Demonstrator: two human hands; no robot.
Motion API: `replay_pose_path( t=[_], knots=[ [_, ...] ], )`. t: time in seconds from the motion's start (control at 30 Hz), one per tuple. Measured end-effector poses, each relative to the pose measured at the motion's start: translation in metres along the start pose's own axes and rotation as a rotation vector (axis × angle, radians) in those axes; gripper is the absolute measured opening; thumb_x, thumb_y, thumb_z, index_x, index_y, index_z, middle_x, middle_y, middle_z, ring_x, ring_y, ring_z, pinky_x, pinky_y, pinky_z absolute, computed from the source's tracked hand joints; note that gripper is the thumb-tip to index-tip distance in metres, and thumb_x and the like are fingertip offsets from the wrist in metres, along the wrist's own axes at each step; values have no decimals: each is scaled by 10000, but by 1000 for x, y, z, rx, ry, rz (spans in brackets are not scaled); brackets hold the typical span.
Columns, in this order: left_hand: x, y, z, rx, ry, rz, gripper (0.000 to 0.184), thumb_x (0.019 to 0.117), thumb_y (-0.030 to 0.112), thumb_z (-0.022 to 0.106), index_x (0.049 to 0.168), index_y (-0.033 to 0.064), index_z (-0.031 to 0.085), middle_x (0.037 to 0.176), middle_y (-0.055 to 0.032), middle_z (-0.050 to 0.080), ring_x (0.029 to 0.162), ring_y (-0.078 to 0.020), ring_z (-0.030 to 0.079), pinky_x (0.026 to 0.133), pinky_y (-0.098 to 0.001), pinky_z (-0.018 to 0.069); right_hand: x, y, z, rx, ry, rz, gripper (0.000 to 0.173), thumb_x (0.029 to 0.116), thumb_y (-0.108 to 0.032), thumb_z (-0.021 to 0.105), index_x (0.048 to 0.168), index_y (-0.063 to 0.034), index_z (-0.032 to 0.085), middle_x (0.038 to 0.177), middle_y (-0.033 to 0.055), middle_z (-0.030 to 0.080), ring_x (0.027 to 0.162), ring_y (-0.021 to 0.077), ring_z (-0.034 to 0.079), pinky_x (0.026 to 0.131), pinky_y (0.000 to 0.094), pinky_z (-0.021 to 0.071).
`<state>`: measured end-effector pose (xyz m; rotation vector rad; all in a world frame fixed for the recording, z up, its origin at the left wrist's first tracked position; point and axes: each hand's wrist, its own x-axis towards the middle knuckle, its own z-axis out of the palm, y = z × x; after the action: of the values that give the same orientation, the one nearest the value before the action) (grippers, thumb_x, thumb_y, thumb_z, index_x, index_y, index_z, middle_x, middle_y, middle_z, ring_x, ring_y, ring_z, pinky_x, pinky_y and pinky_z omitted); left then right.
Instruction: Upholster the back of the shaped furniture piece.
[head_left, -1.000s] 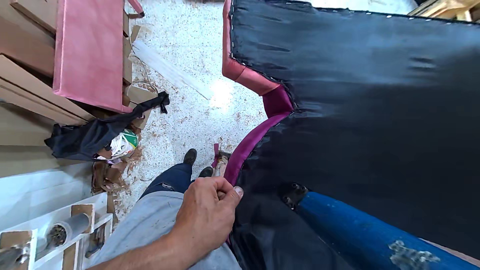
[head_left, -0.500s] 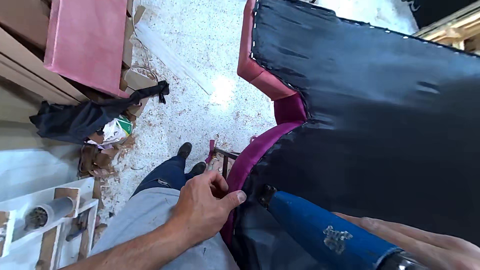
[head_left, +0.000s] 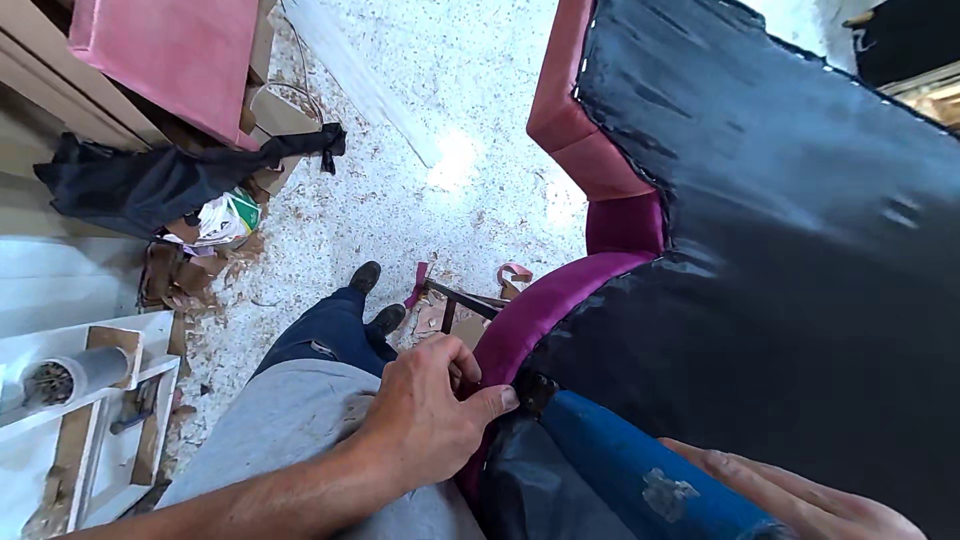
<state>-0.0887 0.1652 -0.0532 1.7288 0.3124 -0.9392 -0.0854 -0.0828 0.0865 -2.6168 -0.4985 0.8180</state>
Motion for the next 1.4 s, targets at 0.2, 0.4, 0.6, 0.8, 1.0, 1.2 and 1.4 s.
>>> replay_pose_path(
  t=[0.2,0.4,0.6,0.8,1.0,1.2,1.4],
  knots=[
    [-2,-11,-7,-49,-43,108,345,933,487,642,1055,170,705,995,39,706,923,-76,694,834,-328,588,-15,-24,-26,-57,135,16,314,898,-216,667,951,89,718,787,225,730,683,298,717,652,373,560],
    [-23,-12,13,-30,36,122,551,813,607,752,1105,151,652,1119,-6,640,1018,-101,692,793,-303,640,-43,-2,-22,-31,3,49,375,915,-253,682,1113,65,700,913,276,730,793,396,720,698,503,570],
    [-18,-24,19,-90,55,115,390,844,483,787,1047,181,646,1123,10,628,1003,-77,690,768,-277,646,-26,-3,-3,-13,-38,-14,349,906,-232,687,1141,24,718,891,220,740,779,339,721,671,469,570],
    [-19,-25,16,-139,21,110,289,869,382,775,1044,193,645,1154,23,631,1053,-67,675,801,-271,636,-15,-7,2,-49,-30,-47,350,916,-252,664,1145,6,724,893,198,749,783,310,725,660,439,564],
    [-20,-22,14,-125,12,94,291,872,378,779,1050,194,641,1129,29,622,974,-55,680,770,-270,636,-13,-7,6,-102,-13,-78,335,908,-268,664,1088,9,718,882,197,748,784,313,731,658,440,569],
    [-9,-47,-4,-380,-152,117,125,979,154,618,1062,125,706,1163,-22,706,982,-165,719,852,-360,634,-30,-5,-15,-28,-96,-28,380,918,-271,660,1135,36,717,911,243,740,795,354,725,682,479,570],
    [-8,-47,-16,-183,-4,238,182,970,135,554,1021,189,720,1048,47,724,881,-119,712,753,-327,627,-46,-4,-10,-15,-69,3,376,895,-258,684,1132,32,717,878,246,728,768,369,712,670,497,561]
  ],
)
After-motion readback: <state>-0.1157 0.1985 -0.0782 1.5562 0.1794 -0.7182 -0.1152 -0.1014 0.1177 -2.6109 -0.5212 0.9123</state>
